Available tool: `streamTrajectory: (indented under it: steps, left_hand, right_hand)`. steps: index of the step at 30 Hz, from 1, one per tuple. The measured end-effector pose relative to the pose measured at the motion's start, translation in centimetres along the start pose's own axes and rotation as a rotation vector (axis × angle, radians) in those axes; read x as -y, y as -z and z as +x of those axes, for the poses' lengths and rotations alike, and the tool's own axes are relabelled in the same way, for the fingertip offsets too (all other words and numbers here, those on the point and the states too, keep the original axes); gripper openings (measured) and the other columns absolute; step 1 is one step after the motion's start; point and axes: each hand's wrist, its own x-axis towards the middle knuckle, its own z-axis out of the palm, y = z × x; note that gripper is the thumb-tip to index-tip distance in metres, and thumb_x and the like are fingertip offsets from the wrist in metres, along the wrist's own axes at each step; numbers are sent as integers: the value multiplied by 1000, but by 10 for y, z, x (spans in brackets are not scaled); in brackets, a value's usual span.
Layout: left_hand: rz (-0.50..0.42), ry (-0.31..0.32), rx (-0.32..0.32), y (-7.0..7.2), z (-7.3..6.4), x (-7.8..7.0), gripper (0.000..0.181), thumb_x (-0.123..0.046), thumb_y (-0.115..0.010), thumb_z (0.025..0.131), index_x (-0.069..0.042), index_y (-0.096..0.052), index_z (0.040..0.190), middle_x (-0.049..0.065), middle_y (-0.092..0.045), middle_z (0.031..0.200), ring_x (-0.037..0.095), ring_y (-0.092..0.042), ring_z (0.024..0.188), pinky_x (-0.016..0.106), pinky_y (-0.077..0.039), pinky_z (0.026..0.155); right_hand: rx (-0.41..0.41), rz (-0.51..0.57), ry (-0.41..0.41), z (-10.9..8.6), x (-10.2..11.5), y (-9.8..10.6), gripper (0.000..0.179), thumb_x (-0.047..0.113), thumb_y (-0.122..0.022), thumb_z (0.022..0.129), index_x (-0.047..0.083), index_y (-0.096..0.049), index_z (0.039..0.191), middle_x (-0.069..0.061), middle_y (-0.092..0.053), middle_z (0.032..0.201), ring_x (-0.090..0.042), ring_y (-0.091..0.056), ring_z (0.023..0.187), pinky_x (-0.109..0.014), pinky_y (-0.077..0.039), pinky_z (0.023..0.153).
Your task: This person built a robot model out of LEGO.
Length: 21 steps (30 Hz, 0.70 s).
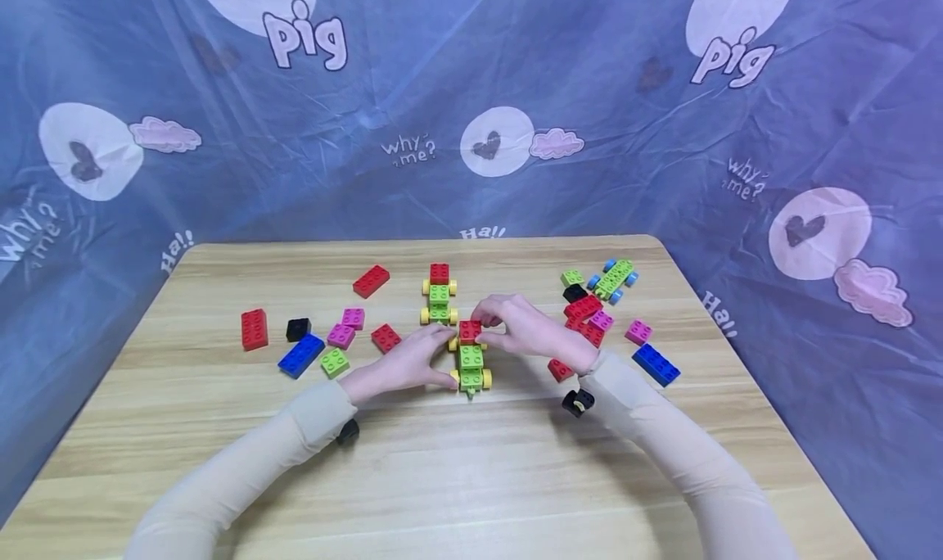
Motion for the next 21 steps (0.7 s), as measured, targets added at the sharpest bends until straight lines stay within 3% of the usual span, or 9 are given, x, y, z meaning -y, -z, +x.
streamTrajectory:
  steps: [6,21]
  left_hand:
    - [-7,8,2,-1,0,1,92,-36,-84,76,6,-41,146,21,-50,145,36,-50,134,47,-39,117]
    - [-6,5,1,-1,2,2,93,-35,-85,75,6,-41,146,22,-50,145,36,-50,134,48,-39,117]
  right_hand:
    - [15,-31,-8,2,1,1,22,13,-74,87,3,-68,105,-11,-73,102,-24,-70,93,-32,-60,85]
    - [13,32,-25,1,-3,1,22,12,-74,86,2,-69,105,-12,-74,103,-25,-72,94,-33,-61,86]
